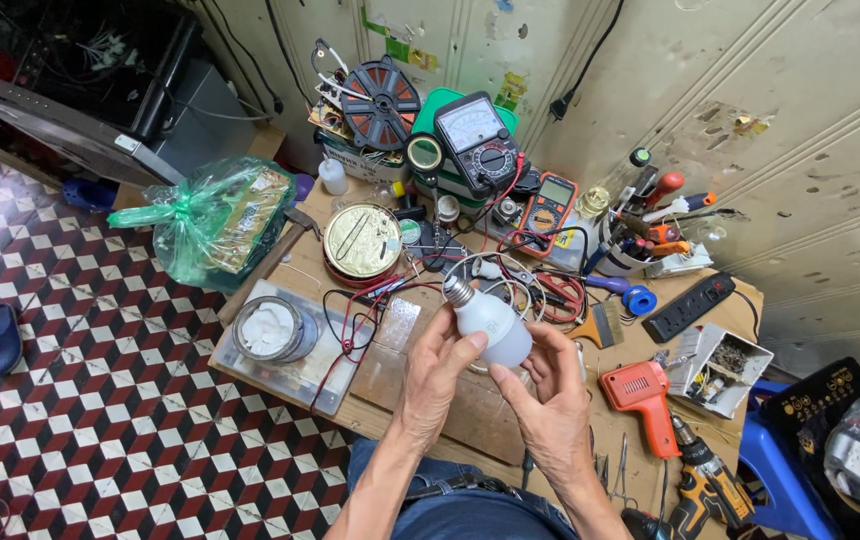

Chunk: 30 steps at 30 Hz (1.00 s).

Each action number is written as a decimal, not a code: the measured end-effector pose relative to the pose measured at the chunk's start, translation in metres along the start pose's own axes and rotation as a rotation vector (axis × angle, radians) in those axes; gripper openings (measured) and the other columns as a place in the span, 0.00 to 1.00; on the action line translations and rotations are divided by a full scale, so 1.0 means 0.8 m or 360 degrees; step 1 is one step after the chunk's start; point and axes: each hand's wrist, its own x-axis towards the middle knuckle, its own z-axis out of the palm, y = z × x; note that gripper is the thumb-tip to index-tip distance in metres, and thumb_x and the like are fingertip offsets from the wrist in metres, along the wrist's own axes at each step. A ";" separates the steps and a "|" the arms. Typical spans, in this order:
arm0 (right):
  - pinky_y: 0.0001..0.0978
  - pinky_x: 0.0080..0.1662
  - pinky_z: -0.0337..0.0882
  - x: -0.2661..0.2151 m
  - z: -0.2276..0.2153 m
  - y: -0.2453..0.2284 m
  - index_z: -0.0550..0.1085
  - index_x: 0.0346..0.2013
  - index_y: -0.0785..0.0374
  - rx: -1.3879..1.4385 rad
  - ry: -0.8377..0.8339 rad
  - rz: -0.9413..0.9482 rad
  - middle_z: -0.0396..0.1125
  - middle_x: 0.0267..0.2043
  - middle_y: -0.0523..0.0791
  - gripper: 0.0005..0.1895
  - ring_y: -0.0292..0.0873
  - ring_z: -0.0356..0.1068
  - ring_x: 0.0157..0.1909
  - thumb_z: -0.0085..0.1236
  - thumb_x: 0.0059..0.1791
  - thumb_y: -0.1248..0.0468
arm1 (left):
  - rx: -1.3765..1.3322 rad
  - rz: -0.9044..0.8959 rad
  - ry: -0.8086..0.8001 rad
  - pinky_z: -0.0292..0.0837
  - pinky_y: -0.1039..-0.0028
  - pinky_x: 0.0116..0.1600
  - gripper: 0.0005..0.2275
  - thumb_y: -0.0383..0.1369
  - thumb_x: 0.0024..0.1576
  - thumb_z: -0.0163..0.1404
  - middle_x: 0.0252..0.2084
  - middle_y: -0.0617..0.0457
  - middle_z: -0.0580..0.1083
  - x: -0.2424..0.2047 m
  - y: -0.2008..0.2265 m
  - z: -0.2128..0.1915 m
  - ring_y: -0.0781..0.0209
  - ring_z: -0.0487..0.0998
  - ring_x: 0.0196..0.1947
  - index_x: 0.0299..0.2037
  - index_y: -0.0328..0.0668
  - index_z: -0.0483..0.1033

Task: Manually pry open the diffuse cover of an LED light bulb using a utility knife.

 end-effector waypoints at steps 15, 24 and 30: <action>0.37 0.52 0.72 -0.005 0.010 -0.048 0.72 0.58 0.62 -0.1115 0.0259 -0.0596 0.67 0.54 0.51 0.32 0.48 0.70 0.53 0.70 0.39 0.67 | -0.0090 -0.0225 0.0218 0.68 0.61 0.62 0.35 0.35 0.58 0.51 0.58 0.40 0.68 0.000 -0.025 -0.015 0.53 0.70 0.59 0.75 0.44 0.45; 0.40 0.54 0.72 -0.005 0.002 -0.062 0.73 0.58 0.62 -0.1240 0.0144 -0.0649 0.66 0.53 0.53 0.32 0.52 0.70 0.53 0.69 0.39 0.68 | 0.0492 -0.0045 0.0057 0.63 0.66 0.69 0.24 0.35 0.56 0.57 0.67 0.43 0.70 0.000 -0.022 -0.045 0.53 0.70 0.68 0.62 0.33 0.73; 0.41 0.57 0.72 0.001 -0.007 -0.058 0.65 0.64 0.66 -0.1125 0.0022 -0.0652 0.65 0.60 0.56 0.38 0.56 0.70 0.60 0.68 0.41 0.68 | 0.0496 -0.0261 -0.0014 0.70 0.66 0.63 0.23 0.33 0.53 0.59 0.61 0.45 0.74 0.006 -0.017 -0.057 0.55 0.74 0.63 0.59 0.34 0.73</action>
